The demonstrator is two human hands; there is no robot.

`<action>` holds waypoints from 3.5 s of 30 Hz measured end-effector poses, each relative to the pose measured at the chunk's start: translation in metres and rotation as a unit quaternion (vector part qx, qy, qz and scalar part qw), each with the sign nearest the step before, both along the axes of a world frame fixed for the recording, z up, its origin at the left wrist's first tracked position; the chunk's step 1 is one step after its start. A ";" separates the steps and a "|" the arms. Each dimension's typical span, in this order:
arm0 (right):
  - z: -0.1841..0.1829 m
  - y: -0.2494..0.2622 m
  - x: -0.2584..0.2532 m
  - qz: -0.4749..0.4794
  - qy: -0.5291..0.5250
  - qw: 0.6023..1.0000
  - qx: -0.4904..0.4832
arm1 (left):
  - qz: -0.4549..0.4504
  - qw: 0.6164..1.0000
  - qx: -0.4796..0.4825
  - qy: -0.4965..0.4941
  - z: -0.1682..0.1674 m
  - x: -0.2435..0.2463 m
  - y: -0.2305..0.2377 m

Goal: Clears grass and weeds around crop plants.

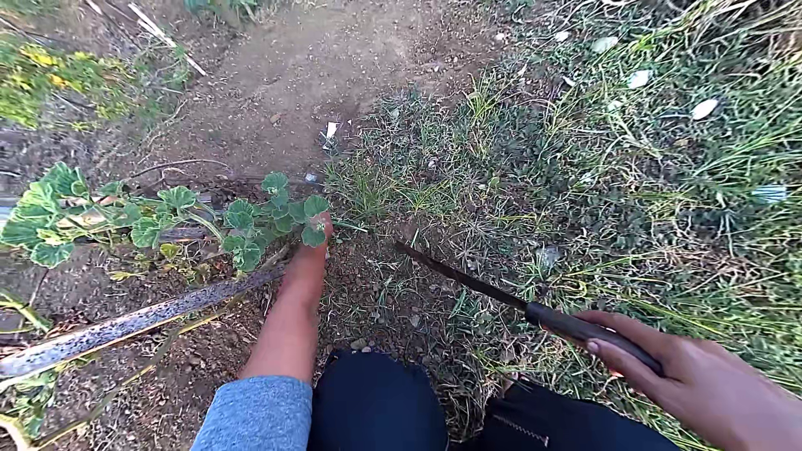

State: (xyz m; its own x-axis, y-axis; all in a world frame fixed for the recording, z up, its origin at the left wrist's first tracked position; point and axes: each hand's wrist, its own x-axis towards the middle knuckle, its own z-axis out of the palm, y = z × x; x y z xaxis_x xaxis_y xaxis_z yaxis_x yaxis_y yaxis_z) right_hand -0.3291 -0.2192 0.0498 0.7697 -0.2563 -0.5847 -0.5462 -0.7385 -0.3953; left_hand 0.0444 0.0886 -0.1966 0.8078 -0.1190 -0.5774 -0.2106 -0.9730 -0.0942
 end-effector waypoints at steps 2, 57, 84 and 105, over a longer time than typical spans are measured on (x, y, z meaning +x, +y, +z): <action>-0.010 -0.004 -0.006 0.035 0.016 0.999 0.014 | -0.006 1.000 0.008 -0.005 0.003 -0.008 0.001; -0.172 0.102 0.100 0.045 0.209 0.962 0.172 | -0.204 0.977 -0.051 -0.025 0.032 -0.083 0.037; 0.034 0.039 0.016 0.051 -0.179 0.971 -0.148 | -0.053 0.997 -0.060 -0.021 -0.053 -0.009 0.016; 0.001 -0.004 -0.005 -0.020 -0.182 0.979 -0.085 | -0.100 0.989 0.027 0.102 0.075 -0.033 -0.022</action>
